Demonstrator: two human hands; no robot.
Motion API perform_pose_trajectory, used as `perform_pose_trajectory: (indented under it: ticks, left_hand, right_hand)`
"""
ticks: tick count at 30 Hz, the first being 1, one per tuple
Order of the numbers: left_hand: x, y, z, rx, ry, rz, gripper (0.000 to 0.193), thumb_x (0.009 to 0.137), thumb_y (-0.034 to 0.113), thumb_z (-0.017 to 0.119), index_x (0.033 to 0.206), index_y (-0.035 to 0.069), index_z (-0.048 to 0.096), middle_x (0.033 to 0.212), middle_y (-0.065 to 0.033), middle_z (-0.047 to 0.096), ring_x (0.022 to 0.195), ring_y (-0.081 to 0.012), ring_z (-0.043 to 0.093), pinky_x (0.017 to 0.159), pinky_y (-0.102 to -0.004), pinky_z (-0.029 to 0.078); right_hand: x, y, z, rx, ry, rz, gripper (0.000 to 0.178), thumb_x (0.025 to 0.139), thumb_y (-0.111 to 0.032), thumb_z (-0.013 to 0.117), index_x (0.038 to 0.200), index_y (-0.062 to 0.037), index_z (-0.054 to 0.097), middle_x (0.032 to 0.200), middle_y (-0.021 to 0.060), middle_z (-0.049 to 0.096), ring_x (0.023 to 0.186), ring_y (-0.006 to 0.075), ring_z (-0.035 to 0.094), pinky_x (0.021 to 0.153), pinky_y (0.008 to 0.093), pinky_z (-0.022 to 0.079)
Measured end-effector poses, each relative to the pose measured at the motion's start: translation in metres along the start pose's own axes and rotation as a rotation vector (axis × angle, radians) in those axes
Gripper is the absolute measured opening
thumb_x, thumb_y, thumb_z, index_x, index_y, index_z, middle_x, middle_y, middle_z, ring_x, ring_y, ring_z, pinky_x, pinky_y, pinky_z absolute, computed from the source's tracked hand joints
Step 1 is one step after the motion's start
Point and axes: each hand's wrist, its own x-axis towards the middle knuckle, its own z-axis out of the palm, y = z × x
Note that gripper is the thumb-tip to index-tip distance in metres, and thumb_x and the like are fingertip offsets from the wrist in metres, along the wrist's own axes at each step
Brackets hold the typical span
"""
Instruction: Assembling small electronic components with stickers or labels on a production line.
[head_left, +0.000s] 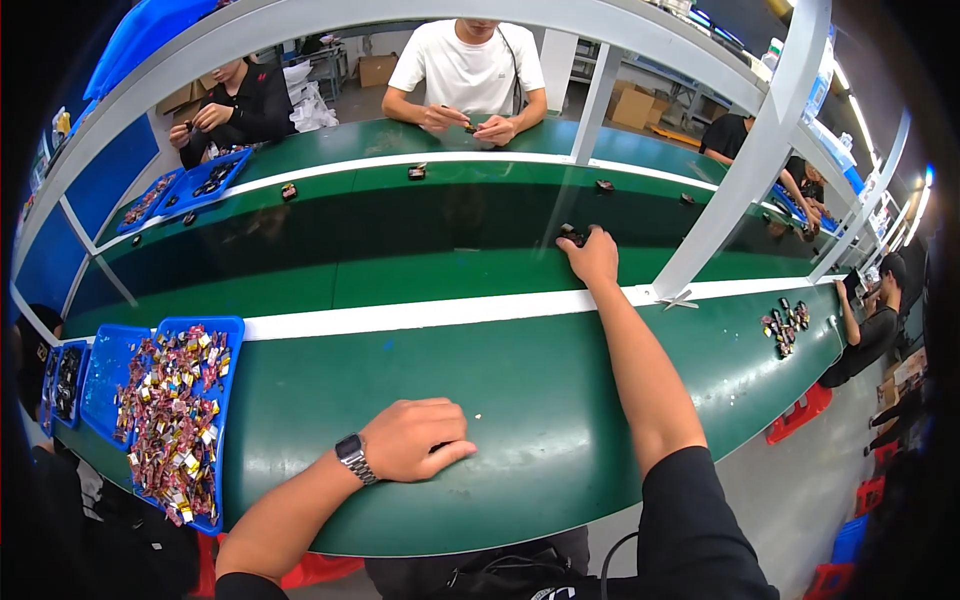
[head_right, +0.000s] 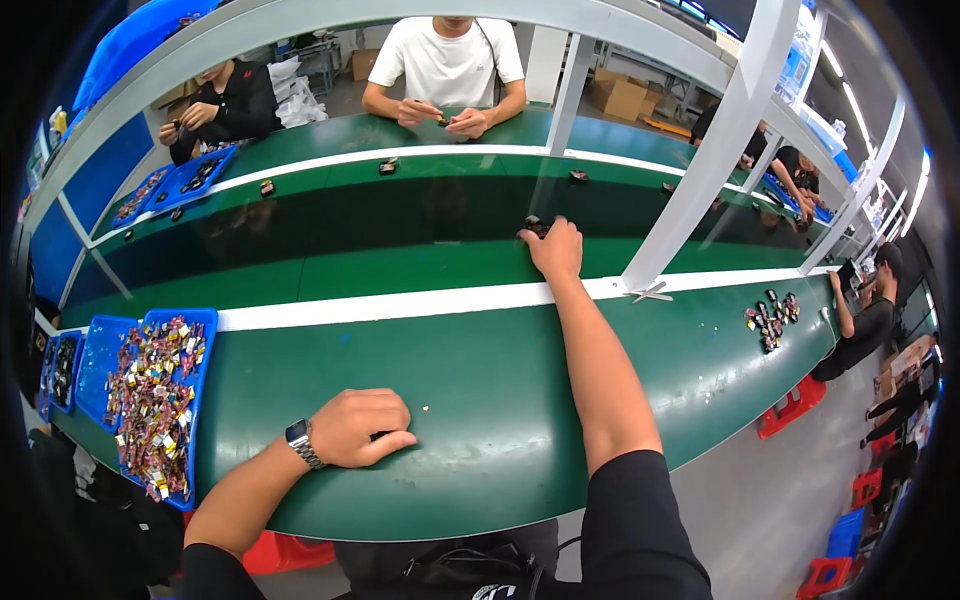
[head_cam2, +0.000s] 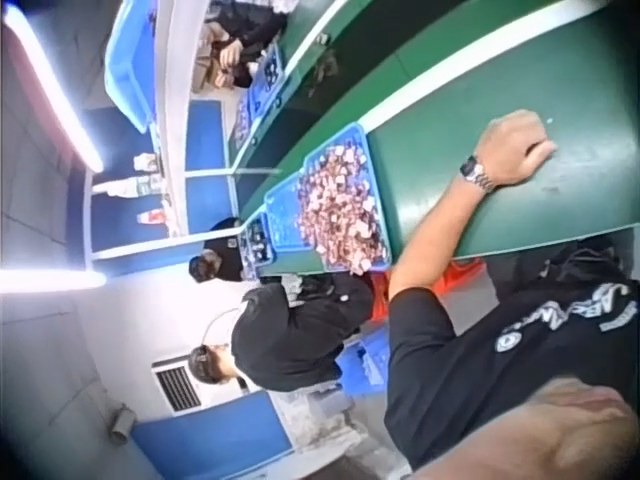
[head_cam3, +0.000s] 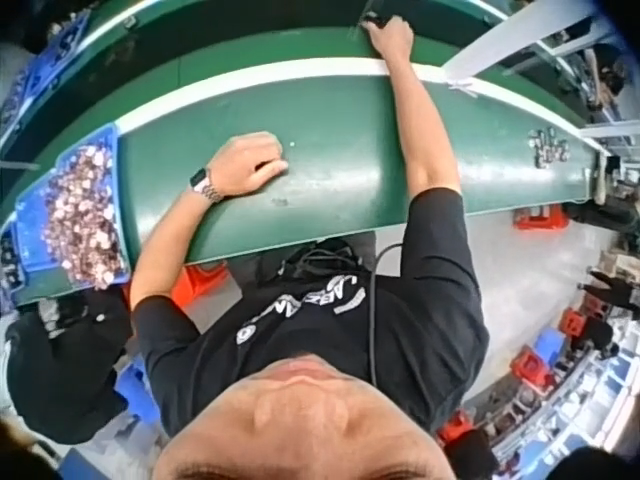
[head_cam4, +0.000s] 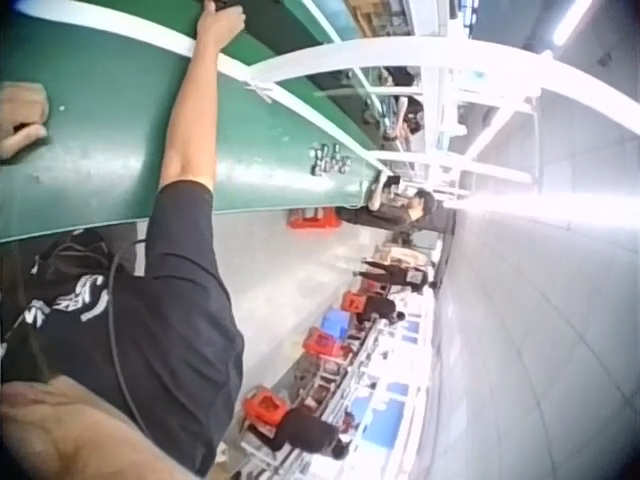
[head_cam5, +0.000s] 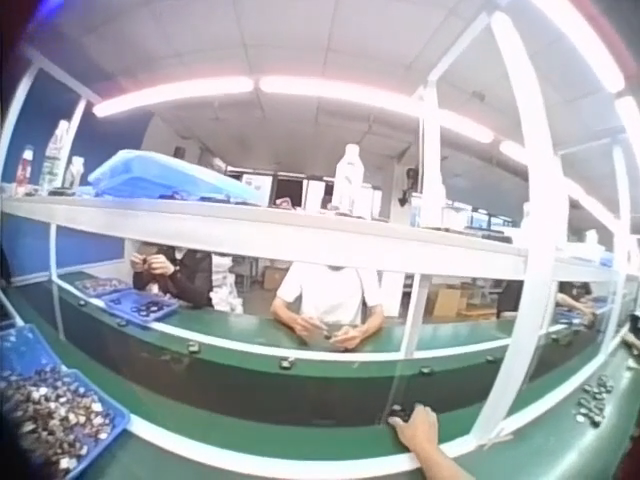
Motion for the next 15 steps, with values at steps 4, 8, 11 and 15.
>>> perform_pose_trajectory:
  ticks: [4, 8, 11, 15]
  left_hand:
    - [-0.003, -0.022, -0.008, 0.005, 0.155, -0.092, 0.016, 0.086, 0.011, 0.069, 0.075, 0.003, 0.061, 0.079, -0.0097, 0.064, 0.074, -0.0273, 0.062, 0.066, -0.0371, 0.050]
    - [-0.006, -0.032, -0.022, -0.081, 0.311, -0.354, 0.018, 0.089, 0.014, 0.066, 0.078, 0.002, 0.059, 0.075, -0.0095, 0.059, 0.062, -0.0226, 0.055, 0.059, -0.0343, 0.045]
    - [-0.007, -0.034, -0.024, -0.035, 0.419, -0.361, 0.020, 0.089, 0.016, 0.068, 0.078, 0.002, 0.059, 0.072, -0.0090, 0.058, 0.061, -0.0224, 0.054, 0.059, -0.0339, 0.045]
    - [0.013, -0.020, -0.077, 0.423, 0.722, -0.026, 0.021, 0.084, 0.010, 0.073, 0.071, 0.003, 0.059, 0.070, -0.0097, 0.059, 0.062, -0.0273, 0.056, 0.058, -0.0355, 0.045]
  right_hand:
    - [0.006, 0.011, 0.003, 0.132, 0.042, 0.004, 0.049, 0.071, -0.025, 0.078, 0.110, 0.0026, 0.067, 0.098, 0.0190, 0.070, 0.095, 0.0358, 0.067, 0.087, 0.0440, 0.053]
    - [-0.024, -0.015, -0.017, 0.449, -0.047, -0.078, 0.041, 0.075, -0.017, 0.077, 0.108, 0.0041, 0.064, 0.083, 0.0104, 0.068, 0.077, 0.0181, 0.065, 0.075, 0.0315, 0.052]
    - [-0.070, -0.043, -0.022, 0.701, -0.084, -0.236, 0.036, 0.076, -0.010, 0.077, 0.105, 0.0038, 0.062, 0.079, 0.0048, 0.064, 0.071, 0.0078, 0.054, 0.067, 0.0242, 0.047]
    - [-0.109, -0.064, -0.027, 0.797, -0.289, -0.235, 0.043, 0.075, -0.012, 0.078, 0.113, 0.0033, 0.062, 0.088, 0.0075, 0.067, 0.079, 0.0132, 0.060, 0.077, 0.0285, 0.051]
